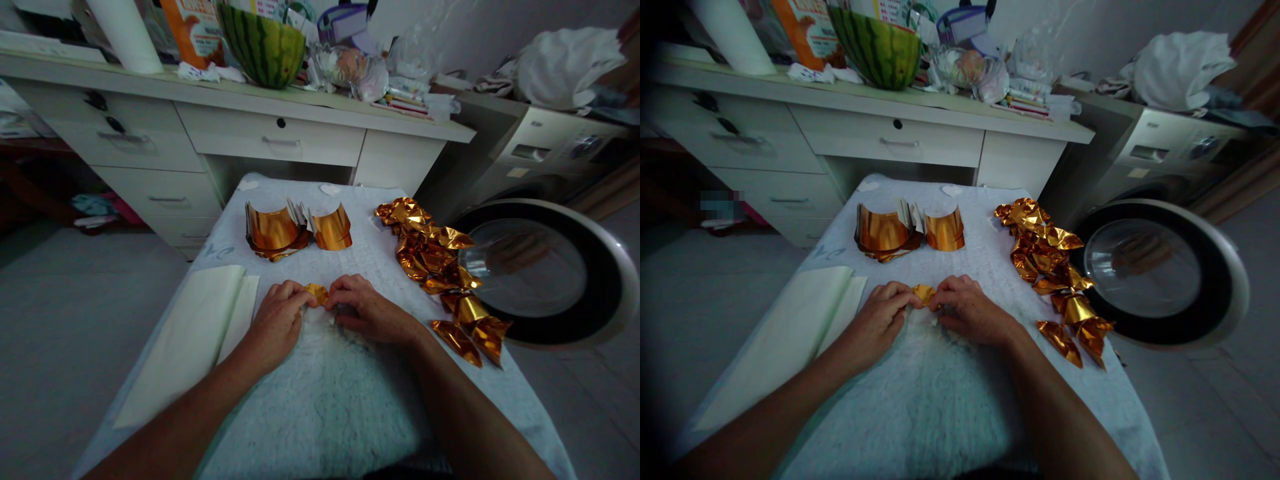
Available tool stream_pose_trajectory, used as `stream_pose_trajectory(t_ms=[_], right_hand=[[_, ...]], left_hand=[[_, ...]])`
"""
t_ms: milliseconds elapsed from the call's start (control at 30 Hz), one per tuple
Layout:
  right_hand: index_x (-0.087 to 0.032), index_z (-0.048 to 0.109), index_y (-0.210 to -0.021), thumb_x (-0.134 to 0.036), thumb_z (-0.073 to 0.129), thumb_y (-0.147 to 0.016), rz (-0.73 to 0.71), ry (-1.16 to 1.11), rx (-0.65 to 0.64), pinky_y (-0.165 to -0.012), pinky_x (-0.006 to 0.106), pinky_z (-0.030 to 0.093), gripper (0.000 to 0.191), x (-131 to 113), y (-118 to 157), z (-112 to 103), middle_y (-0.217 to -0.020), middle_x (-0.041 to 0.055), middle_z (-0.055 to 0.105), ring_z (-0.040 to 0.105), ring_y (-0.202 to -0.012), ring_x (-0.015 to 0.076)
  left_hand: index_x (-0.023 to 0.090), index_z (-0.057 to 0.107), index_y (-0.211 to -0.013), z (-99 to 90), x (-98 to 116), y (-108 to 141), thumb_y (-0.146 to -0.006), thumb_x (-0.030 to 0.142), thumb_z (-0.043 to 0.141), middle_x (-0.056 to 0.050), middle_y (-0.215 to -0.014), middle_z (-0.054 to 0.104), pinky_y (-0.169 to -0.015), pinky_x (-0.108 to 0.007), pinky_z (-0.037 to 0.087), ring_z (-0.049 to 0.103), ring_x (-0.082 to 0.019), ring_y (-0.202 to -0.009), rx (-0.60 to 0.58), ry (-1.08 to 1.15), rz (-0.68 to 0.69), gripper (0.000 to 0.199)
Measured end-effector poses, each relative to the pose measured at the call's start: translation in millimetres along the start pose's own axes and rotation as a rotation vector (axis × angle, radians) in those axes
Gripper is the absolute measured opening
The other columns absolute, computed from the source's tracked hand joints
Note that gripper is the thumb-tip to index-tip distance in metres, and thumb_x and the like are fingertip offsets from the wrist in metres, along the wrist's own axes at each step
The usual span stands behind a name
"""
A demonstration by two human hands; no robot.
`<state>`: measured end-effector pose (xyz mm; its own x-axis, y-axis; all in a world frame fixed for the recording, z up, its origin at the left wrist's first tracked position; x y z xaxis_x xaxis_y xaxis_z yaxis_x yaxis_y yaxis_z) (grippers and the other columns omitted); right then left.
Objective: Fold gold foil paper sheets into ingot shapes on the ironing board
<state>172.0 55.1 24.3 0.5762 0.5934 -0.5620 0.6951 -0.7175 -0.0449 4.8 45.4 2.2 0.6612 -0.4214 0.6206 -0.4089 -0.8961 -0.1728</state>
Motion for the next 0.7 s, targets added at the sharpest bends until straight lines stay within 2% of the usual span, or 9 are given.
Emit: stream_pose_trajectory(t_ms=[267,467,700], right_hand=[[-0.022,0.065,-0.094,-0.014,0.062,-0.087,-0.011,-0.017,0.011,-0.094,0.038,0.037,0.012,-1.6,0.6,-2.2,-0.109,0.0047,0.058,0.049,-0.103,0.0208],[-0.021,0.056,-0.100,-0.005,0.063,-0.082,-0.011,-0.105,0.083,-0.090,0.034,0.039,0.025,-4.5,-2.9,-3.9,-0.100,0.0023,0.061,0.051,-0.096,0.0188],[-0.020,0.063,-0.093,-0.007,0.061,-0.084,-0.041,-0.076,0.055,-0.091,0.035,0.039,0.017,-5.6,-3.7,-0.8,-0.100,0.0036,0.061,0.053,-0.098,0.0190]], left_hand=[[0.023,0.068,-0.098,1.4,-0.9,-1.0,-0.083,0.001,0.041,-0.004,-0.097,0.061,-0.087,-0.040,0.045,0.053,-0.022,-0.095,-0.040,-0.021,0.014,0.038],[0.023,0.067,-0.095,1.1,-0.3,-2.8,-0.080,-0.001,0.042,-0.004,-0.097,0.061,-0.086,-0.040,0.045,0.053,-0.023,-0.096,-0.059,-0.026,-0.008,0.037],[0.022,0.065,-0.096,1.3,-0.6,-2.7,-0.080,-0.001,0.042,-0.004,-0.097,0.061,-0.086,-0.039,0.044,0.053,-0.023,-0.096,-0.052,-0.033,-0.005,0.036]])
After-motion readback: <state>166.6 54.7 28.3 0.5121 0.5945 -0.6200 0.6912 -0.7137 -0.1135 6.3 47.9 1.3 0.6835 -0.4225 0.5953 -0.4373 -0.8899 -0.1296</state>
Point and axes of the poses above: each hand's wrist, its own y-axis away from the middle knuckle, its own z-axis out of the palm, x = y × z, the point moved 5 cm from there along -y, towards the middle knuckle
